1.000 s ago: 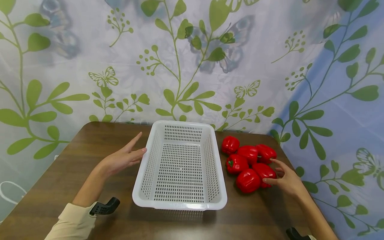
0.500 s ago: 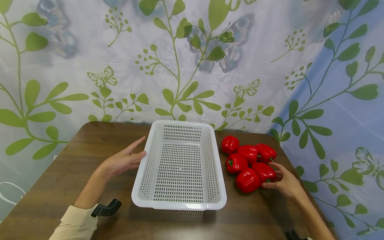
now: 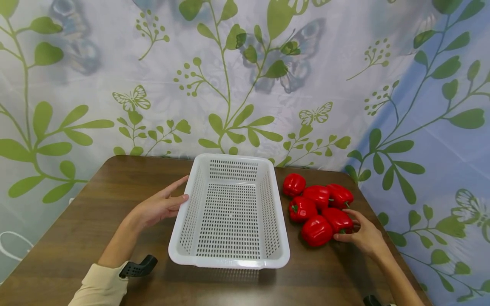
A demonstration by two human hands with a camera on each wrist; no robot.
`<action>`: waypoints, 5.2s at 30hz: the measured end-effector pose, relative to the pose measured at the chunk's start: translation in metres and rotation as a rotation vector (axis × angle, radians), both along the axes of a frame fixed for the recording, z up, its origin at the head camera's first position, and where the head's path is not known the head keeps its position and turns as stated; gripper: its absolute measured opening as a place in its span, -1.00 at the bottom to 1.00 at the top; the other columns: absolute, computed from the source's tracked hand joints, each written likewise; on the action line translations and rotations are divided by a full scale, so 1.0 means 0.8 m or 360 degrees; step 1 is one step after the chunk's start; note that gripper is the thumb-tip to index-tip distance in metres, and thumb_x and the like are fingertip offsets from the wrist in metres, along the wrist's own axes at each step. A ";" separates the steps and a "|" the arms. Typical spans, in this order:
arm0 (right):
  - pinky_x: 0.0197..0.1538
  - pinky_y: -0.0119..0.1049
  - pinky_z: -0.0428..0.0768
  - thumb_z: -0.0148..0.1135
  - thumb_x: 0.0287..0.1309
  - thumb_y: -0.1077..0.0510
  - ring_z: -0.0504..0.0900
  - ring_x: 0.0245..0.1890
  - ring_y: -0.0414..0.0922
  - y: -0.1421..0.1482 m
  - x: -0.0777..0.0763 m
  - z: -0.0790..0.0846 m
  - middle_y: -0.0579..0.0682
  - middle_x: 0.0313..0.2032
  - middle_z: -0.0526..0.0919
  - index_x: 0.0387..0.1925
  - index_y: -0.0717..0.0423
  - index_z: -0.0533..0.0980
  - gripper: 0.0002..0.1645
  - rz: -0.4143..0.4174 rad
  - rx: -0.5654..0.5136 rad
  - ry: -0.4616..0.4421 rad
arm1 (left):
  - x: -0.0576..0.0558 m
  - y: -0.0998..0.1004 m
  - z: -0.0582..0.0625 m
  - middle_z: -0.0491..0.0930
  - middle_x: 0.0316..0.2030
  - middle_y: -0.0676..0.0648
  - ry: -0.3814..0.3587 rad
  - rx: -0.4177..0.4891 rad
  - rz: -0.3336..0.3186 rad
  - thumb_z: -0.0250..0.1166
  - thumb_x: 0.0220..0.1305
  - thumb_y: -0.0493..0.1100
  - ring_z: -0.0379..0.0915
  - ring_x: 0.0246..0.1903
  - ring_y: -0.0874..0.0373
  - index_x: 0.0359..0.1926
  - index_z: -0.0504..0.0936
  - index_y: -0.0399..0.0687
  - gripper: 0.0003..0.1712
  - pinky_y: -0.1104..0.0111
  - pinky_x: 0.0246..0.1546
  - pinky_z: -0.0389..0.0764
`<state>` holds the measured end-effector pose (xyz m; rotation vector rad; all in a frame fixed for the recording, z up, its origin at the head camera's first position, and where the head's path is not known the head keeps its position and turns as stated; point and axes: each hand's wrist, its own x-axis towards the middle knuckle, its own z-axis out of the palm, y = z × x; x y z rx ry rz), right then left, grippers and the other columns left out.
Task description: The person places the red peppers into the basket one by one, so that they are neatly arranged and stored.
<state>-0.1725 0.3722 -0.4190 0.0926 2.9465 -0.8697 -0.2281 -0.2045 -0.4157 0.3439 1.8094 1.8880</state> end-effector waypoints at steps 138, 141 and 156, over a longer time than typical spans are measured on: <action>-0.06 -0.20 0.64 0.41 -0.03 -0.15 0.55 0.02 -0.03 -0.420 -0.173 0.020 0.03 0.06 0.58 0.25 -0.01 0.42 -0.21 0.0182 -0.0567 0.0391 | 0.006 0.004 -0.023 0.33 0.22 -0.45 0.0166 0.0064 0.0162 0.07 0.42 -0.16 0.50 0.03 -0.27 0.49 -0.03 0.16 -0.27 0.02 -0.09 0.59; -0.04 -0.17 0.63 0.41 -0.05 -0.18 0.52 0.07 0.00 -0.420 -0.173 0.017 0.05 0.10 0.55 0.26 0.00 0.41 -0.17 0.0189 -0.0529 0.0323 | 0.006 0.004 -0.022 0.33 0.22 -0.45 0.0167 0.0059 0.0170 0.08 0.42 -0.15 0.50 0.03 -0.26 0.49 -0.03 0.17 -0.27 0.02 -0.09 0.60; 0.00 -0.14 0.60 0.45 -0.09 -0.16 0.51 0.08 0.01 -0.421 -0.174 0.016 0.06 0.10 0.53 0.28 0.02 0.36 -0.11 0.0216 -0.0391 0.0153 | 0.005 0.004 -0.020 0.33 0.22 -0.46 0.0153 0.0081 0.0161 0.07 0.42 -0.17 0.50 0.03 -0.27 0.49 -0.04 0.15 -0.27 0.01 -0.10 0.59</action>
